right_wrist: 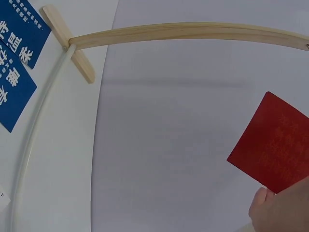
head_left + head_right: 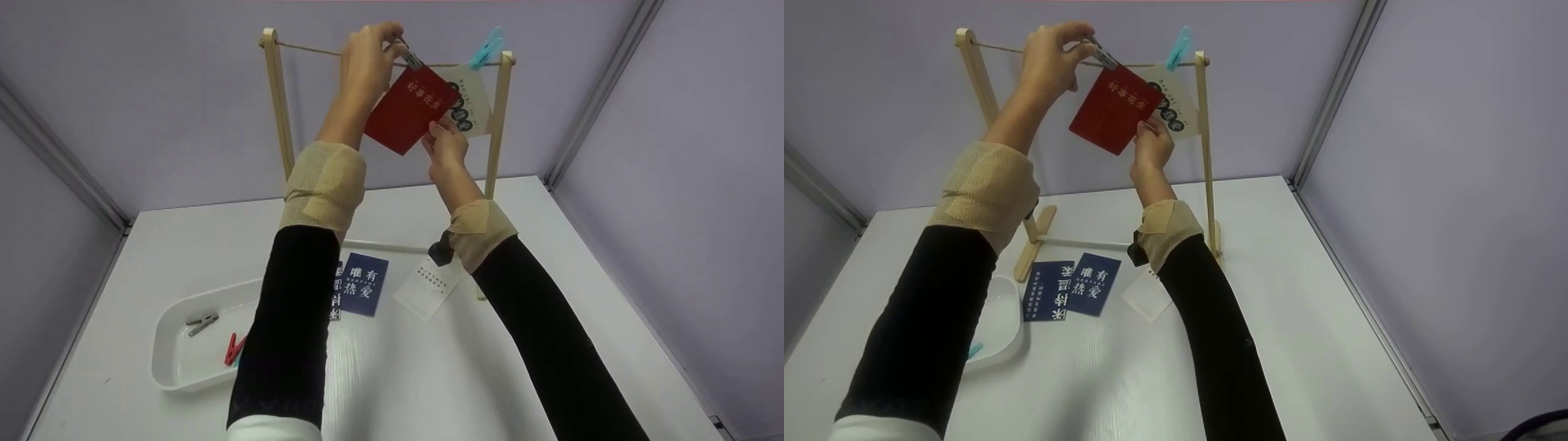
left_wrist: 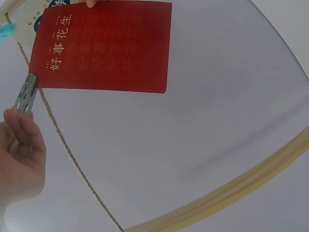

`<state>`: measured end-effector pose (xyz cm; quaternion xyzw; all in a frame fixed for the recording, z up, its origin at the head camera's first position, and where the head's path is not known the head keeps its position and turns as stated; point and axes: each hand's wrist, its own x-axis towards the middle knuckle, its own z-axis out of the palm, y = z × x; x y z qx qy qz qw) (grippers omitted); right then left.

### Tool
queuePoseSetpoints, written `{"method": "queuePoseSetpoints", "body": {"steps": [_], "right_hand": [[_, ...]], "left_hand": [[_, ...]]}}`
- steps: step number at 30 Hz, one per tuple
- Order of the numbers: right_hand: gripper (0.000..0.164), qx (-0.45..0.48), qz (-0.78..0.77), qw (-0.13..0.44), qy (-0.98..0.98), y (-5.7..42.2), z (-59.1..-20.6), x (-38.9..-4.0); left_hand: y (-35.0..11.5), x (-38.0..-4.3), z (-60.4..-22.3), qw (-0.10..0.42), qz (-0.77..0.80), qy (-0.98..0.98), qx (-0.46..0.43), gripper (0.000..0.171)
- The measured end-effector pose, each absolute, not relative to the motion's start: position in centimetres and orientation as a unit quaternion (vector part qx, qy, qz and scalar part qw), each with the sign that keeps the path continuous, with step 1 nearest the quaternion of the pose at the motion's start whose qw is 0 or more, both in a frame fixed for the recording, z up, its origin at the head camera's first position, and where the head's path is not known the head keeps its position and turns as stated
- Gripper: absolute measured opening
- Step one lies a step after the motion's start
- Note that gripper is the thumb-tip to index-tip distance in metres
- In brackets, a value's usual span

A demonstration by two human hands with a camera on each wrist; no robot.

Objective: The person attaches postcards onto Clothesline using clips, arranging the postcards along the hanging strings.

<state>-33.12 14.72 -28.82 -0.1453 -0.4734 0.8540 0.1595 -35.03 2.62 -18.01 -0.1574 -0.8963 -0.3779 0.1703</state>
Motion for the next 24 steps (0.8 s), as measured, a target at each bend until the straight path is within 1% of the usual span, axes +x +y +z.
{"method": "queuePoseSetpoints", "body": {"steps": [5,9,11,14,16,18,20,22,24], "right_hand": [[0.03,-0.156,0.85,0.156,-0.479,14.9,-28.9,-33.2],[0.029,-0.163,0.847,0.166,-0.478,15.2,-29.3,-33.1],[0.027,-0.167,0.841,0.17,-0.485,15.5,-29.8,-32.9],[0.021,-0.159,0.83,0.161,-0.51,16.3,-31.1,-32.7],[0.017,-0.146,0.811,0.141,-0.548,17.2,-32.4,-32.5],[0.018,-0.126,0.776,0.112,-0.608,18.3,-34.2,-32.3],[0.02,-0.107,0.714,0.072,-0.689,19.5,-36.4,-32.1],[0.022,-0.087,0.616,0.022,-0.782,20.7,-39.1,-31.8],[0.025,-0.069,0.495,-0.042,-0.865,21.5,-41.9,-31.4]], "left_hand": [[2.7,-35.1,-18.4,0.162,-0.385,-0.896,-0.15,0.041],[2.7,-35.0,-18.7,0.164,-0.399,-0.889,-0.153,0.047],[2.5,-34.8,-18.9,0.174,-0.403,-0.884,-0.159,0.053],[1.8,-34.4,-19.4,0.213,-0.401,-0.874,-0.171,0.059],[1.1,-34.0,-20.2,0.249,-0.412,-0.858,-0.179,0.058],[0.6,-33.5,-21.4,0.281,-0.426,-0.839,-0.19,0.053],[0.3,-32.8,-23.3,0.288,-0.445,-0.822,-0.209,0.046],[0.2,-31.9,-25.9,0.275,-0.446,-0.819,-0.234,0.038],[0.2,-30.7,-28.9,0.214,-0.439,-0.835,-0.254,0.034]]}}
